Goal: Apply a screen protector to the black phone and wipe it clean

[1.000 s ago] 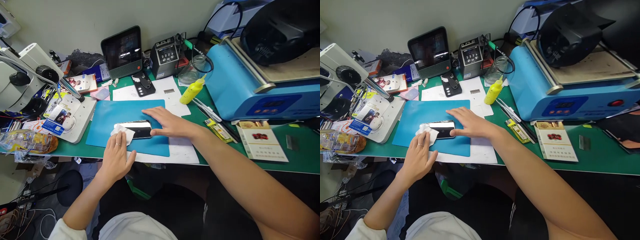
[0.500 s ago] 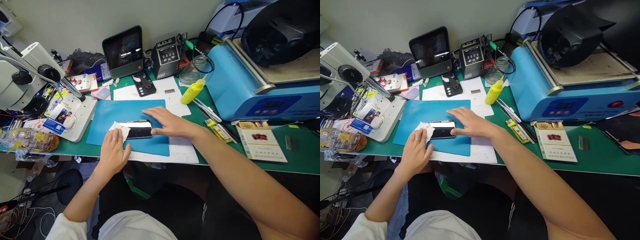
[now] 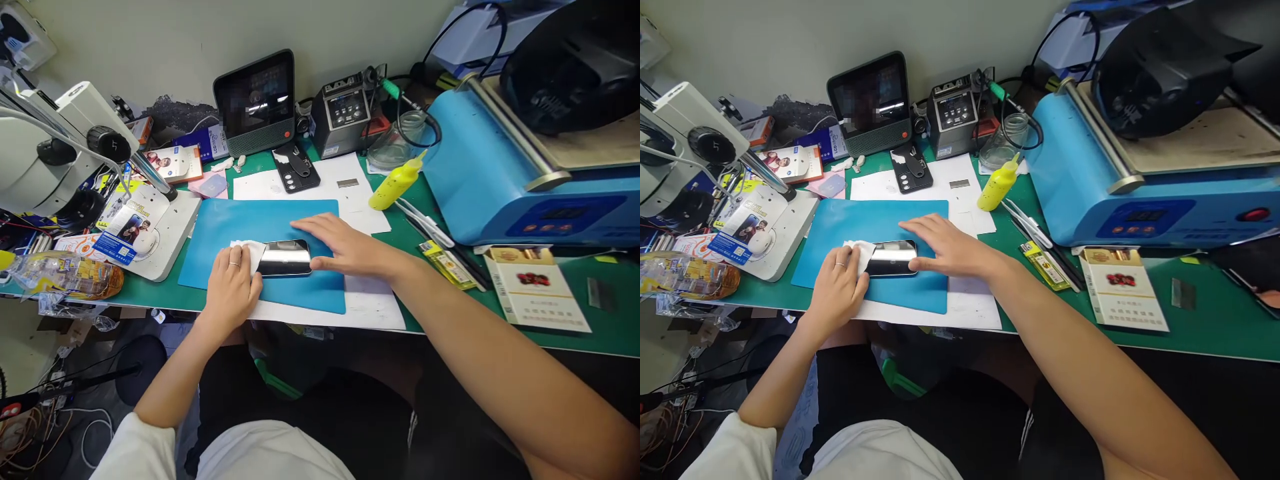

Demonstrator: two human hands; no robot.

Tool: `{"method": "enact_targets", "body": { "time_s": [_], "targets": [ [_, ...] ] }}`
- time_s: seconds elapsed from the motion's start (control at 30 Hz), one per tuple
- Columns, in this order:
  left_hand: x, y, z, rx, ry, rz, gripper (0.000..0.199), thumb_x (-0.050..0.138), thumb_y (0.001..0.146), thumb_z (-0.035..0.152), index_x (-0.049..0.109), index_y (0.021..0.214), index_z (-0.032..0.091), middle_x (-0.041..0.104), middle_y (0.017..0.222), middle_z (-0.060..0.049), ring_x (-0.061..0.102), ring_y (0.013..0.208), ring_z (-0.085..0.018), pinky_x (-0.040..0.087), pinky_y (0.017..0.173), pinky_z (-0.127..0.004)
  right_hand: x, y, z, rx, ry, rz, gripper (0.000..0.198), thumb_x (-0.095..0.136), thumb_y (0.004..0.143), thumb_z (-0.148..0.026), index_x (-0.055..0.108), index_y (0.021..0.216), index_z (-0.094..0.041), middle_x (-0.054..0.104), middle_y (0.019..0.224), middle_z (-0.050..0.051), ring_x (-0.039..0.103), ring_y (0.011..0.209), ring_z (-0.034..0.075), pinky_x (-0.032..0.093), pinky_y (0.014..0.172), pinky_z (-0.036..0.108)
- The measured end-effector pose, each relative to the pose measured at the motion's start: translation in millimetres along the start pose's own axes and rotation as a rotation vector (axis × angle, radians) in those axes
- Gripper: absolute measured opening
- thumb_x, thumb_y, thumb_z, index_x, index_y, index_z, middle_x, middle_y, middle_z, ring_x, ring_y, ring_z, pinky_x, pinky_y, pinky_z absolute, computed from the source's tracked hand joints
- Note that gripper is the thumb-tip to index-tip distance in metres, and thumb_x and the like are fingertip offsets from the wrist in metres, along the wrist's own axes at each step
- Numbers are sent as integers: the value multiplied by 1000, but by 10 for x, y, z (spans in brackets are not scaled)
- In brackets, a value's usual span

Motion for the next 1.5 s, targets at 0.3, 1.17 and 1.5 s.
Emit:
{"method": "enact_targets", "body": {
  "time_s": [0.3, 1.17, 1.5],
  "targets": [
    [-61, -255, 67, 66, -16, 40, 50, 36, 106, 28, 47, 148, 4, 59, 138, -23, 52, 133, -35, 36, 120, -56, -19, 0, -18, 20, 24, -9, 109, 38, 79, -95, 40, 162, -25, 52, 157, 16, 42, 144, 44, 38, 117, 66],
    [-33, -144, -6, 44, -22, 48, 51, 35, 101, 23, 50, 146, 2, 58, 137, -25, 53, 127, -37, 42, 111, -52, -4, -8, -9, 16, 31, -3, 108, 35, 80, -95, 40, 162, -25, 52, 157, 16, 41, 144, 44, 37, 117, 67],
    [-5, -141, -20, 44, -13, 58, 51, 37, 100, 22, 50, 146, 3, 57, 138, -23, 52, 128, -36, 38, 113, -51, 13, -18, -2, -1, 11, 7, 103, 41, 81, -93, 40, 161, -28, 53, 156, 15, 43, 144, 45, 40, 114, 69]
  ]
}}
Point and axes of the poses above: each hand's wrist, its own y-axis towards the middle knuckle, its own x-axis out of the palm, z = x × y, the point moved 2 cm from there along y, towards the middle knuckle
